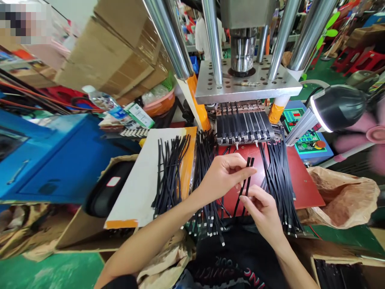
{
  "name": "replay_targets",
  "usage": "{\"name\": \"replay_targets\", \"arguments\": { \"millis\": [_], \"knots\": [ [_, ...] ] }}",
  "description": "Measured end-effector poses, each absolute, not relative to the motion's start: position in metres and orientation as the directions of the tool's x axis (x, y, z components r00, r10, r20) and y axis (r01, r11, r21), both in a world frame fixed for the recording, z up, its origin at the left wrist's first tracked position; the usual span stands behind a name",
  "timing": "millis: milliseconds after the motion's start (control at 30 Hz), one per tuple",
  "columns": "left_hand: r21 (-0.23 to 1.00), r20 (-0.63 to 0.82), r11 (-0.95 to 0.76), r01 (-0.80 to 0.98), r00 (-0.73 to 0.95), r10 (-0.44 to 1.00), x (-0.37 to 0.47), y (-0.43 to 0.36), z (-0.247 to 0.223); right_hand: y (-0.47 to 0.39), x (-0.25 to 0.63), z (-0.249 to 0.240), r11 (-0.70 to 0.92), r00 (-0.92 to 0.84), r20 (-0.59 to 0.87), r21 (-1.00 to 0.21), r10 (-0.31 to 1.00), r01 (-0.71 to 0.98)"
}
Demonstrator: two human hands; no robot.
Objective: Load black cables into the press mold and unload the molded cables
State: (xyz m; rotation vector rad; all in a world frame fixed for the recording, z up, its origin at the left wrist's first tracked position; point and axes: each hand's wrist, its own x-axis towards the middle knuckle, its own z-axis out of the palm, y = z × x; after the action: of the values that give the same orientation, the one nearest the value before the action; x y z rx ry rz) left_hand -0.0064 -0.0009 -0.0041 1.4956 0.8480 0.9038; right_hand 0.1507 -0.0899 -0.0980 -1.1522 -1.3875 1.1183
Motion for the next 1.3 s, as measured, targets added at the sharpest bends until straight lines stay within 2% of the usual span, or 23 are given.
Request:
{"name": "replay_targets", "arguments": {
  "millis": [133,200,300,433,533,600,733,800,867,933,1033,1100,1200,1300],
  "knots": [
    [0.97,0.189,-0.229,0.084,0.338,0.922,-0.006,0.035,0.0,-0.089,0.143,-0.104,0.03,-0.216,0.005,-0.994,0.976,0.11],
    [0.963,0.214,-0.252,0.092,0.299,0.93,-0.006,0.062,-0.002,-0.088,0.141,-0.106,-0.022,-0.325,-0.065,-0.991,0.943,0.132],
    [0.955,0.238,-0.276,0.107,0.277,0.931,-0.006,0.1,-0.012,-0.083,0.147,-0.102,-0.031,-0.381,-0.107,-0.979,0.918,0.2],
    [0.893,0.289,-0.368,0.258,0.298,0.91,-0.002,0.136,-0.026,-0.056,0.175,-0.071,0.078,-0.44,-0.057,-0.957,0.896,0.281],
    [0.741,0.335,-0.493,0.457,0.384,0.86,0.003,0.161,-0.032,-0.007,0.202,-0.038,0.203,-0.431,0.012,-0.894,0.902,0.4],
    [0.679,0.326,-0.494,0.542,0.381,0.865,0.007,0.177,-0.034,0.038,0.216,-0.022,0.259,-0.382,0.077,-0.854,0.921,0.452],
    [0.775,0.29,-0.317,0.546,0.137,0.947,0.011,0.188,-0.038,0.126,0.223,-0.018,0.28,-0.365,0.111,-0.847,0.924,0.452],
    [0.775,0.358,-0.372,0.511,0.13,0.925,0.007,0.175,-0.042,0.155,0.22,-0.025,0.282,-0.367,0.11,-0.844,0.924,0.456],
    [0.66,0.487,-0.553,0.508,0.271,0.83,-0.002,0.155,-0.047,0.17,0.218,-0.032,0.325,-0.386,0.141,-0.821,0.912,0.469],
    [0.448,0.562,-0.735,0.508,0.479,0.674,-0.012,0.135,-0.053,0.176,0.217,-0.036,0.383,-0.419,0.18,-0.794,0.89,0.472],
    [0.164,0.496,-0.864,0.475,0.718,0.489,-0.023,0.119,-0.058,0.178,0.217,-0.04,0.452,-0.418,0.255,-0.747,0.872,0.487],
    [0.069,0.435,-0.88,0.471,0.779,0.451,-0.024,0.117,-0.058,0.178,0.216,-0.043,0.494,-0.382,0.328,-0.702,0.864,0.513],
    [-0.003,0.379,-0.862,0.507,0.798,0.468,-0.017,0.119,-0.055,0.178,0.214,-0.048,0.501,-0.315,0.39,-0.66,0.865,0.559],
    [-0.043,0.335,-0.824,0.565,0.785,0.52,-0.007,0.117,-0.051,0.175,0.217,-0.048,0.416,-0.29,0.304,-0.749,0.908,0.515]
  ]
}}
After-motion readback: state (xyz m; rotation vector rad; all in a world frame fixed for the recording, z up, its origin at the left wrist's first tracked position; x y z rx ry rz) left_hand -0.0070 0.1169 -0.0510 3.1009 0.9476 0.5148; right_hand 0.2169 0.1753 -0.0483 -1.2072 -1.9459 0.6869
